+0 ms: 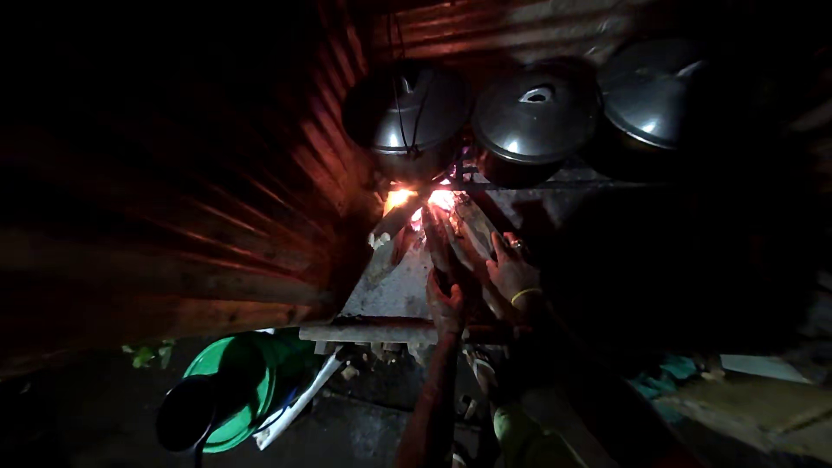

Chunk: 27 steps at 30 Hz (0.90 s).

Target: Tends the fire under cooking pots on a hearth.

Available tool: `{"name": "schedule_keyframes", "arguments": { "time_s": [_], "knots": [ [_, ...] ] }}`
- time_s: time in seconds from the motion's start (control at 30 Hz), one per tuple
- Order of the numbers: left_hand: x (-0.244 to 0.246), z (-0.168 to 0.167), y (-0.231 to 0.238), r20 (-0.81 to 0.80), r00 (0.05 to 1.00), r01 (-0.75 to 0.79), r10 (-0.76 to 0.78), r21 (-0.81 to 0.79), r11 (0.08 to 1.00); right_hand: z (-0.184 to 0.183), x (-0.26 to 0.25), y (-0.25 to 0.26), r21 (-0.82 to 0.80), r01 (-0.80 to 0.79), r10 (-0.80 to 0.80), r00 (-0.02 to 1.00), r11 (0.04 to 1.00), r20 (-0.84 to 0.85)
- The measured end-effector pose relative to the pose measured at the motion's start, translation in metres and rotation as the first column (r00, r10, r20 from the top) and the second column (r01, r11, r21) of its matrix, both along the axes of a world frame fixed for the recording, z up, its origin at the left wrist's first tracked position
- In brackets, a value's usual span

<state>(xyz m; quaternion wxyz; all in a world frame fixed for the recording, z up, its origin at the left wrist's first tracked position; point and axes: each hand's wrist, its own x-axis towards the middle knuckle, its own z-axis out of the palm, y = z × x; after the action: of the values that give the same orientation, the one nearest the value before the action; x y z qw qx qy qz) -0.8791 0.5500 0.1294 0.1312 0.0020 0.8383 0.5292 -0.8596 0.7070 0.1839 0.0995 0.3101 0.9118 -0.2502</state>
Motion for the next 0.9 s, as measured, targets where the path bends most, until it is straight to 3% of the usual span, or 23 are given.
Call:
{"name": "schedule_keyframes", "arguments": {
  "time_s": [0.1, 0.27, 0.53, 0.77, 0.9],
  "knots": [
    [0.003, -0.003, 0.003, -0.034, 0.999, -0.016, 0.017, 0.034, 0.999, -0.009, -0.008, 0.021, -0.142, 0.028, -0.018, 0.998, 0.989, 0.067],
    [0.003, -0.004, 0.003, -0.069, 0.998, -0.007, 0.007, -0.005, 1.0, -0.01, -0.009, 0.027, -0.193, -0.007, 0.01, 1.0, 0.981, 0.013],
    [0.003, 0.0, 0.003, -0.049, 0.999, 0.002, -0.003, -0.024, 1.0, -0.033, -0.019, 0.063, -0.078, -0.032, 0.025, 0.995, 0.996, -0.097],
    [0.004, -0.002, 0.003, -0.04, 0.999, -0.023, 0.023, 0.019, 1.0, -0.038, -0.021, 0.071, -0.085, -0.066, 0.057, 0.993, 0.994, -0.106],
    [0.0, 0.009, -0.006, -0.158, 0.987, -0.004, -0.007, -0.068, 0.998, -0.037, -0.021, 0.071, -0.101, -0.053, 0.043, 0.994, 0.993, -0.096]
  ]
}}
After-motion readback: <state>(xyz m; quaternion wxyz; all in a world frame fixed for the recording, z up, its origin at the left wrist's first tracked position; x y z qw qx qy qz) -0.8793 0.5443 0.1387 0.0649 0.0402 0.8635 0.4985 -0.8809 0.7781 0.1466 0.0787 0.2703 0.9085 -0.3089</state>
